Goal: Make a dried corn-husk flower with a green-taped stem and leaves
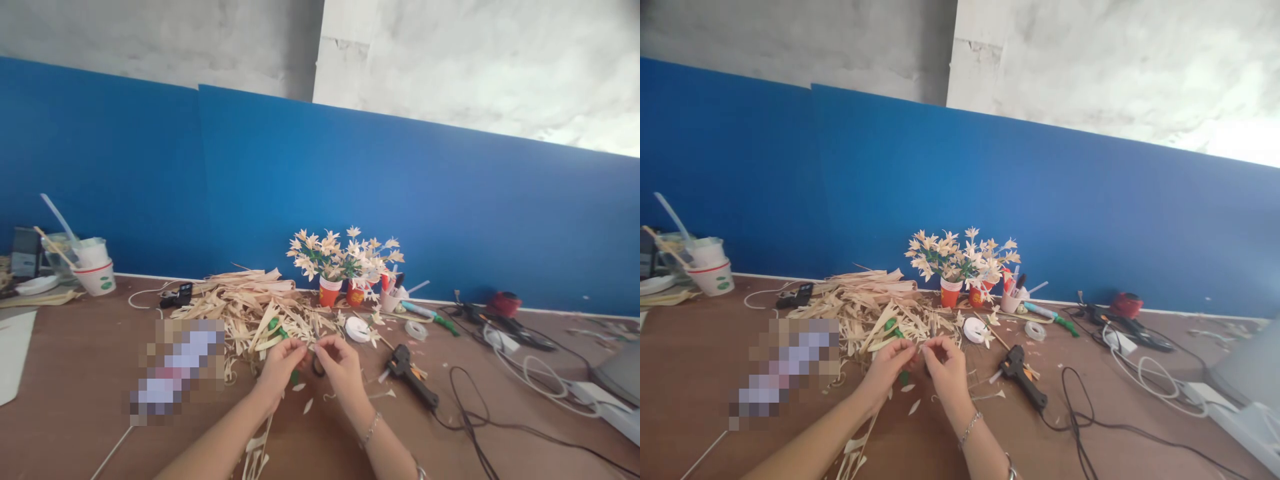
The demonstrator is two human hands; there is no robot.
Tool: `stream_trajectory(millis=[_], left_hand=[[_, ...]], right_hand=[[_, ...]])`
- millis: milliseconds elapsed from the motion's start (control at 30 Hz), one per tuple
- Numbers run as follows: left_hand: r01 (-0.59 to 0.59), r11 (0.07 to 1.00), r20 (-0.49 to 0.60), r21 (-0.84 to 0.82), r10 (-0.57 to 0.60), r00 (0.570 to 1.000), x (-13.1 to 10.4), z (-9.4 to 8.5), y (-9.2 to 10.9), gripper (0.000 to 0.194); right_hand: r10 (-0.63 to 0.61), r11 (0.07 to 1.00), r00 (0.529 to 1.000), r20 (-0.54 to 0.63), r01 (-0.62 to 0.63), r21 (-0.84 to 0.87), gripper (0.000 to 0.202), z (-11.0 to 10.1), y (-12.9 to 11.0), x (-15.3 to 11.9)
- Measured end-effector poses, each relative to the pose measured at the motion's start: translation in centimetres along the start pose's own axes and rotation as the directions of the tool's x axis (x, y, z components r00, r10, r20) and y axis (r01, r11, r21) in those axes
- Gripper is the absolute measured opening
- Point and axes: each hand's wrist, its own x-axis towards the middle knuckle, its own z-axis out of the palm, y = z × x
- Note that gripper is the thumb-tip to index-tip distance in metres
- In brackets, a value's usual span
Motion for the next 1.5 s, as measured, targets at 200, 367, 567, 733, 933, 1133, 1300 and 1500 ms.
stream_trajectory(millis=[200, 367, 567, 733, 933, 1133, 1300, 1500], left_hand=[[0.02, 1.0, 0.045, 0.001, -0.02, 0.999, 0.0, -0.1, -0.4, 0.017], [0.018, 1.0, 0.076, 0.024, -0.02, 0.997, 0.0, -0.1, -0.4, 0.016], [0.026, 0.998, 0.054, 0.063, -0.029, 0.998, -0.3, 0.3, 0.3, 0.018], [-0.004, 0.994, 0.047, 0.112, -0.001, 0.999, -0.2, 0.4, 0.2, 0.023], [-0.094, 0.965, 0.055, 0.244, 0.083, 0.995, 0.4, -0.1, -0.7, 0.019], [-0.174, 0.935, 0.073, 0.307, 0.159, 0.984, 0.3, -0.2, -0.5, 0.014], [-0.154, 0.955, 0.104, 0.254, 0.131, 0.986, 0.2, -0.1, -0.2, 0.014], [-0.14, 0.959, 0.123, 0.248, 0.112, 0.986, 0.1, -0.2, -0.2, 0.014]], right_hand=[[-0.001, 0.999, 1.0, 0.009, 0.001, 0.046, 0.024, 0.2, 0.0, -0.1], [0.014, 1.0, 1.0, 0.014, -0.014, 0.012, 0.018, 0.2, -0.2, -0.1], [-0.03, 0.997, 0.999, 0.018, 0.031, -0.072, 0.01, 0.1, -0.2, -0.2], [-0.071, 0.983, 0.997, -0.001, 0.07, -0.168, 0.006, 0.2, -0.6, -0.3], [-0.095, 0.967, 0.995, -0.017, 0.088, -0.241, 0.003, 0.2, -1.2, -0.4], [-0.135, 0.962, 0.991, -0.012, 0.128, -0.242, 0.005, 0.2, -1.3, -0.6], [-0.081, 0.988, 0.996, -0.025, 0.077, -0.132, 0.019, -0.3, -1.3, -0.3], [0.05, 0.998, 0.998, 0.047, -0.052, 0.046, 0.023, -0.6, -0.8, 0.3]])
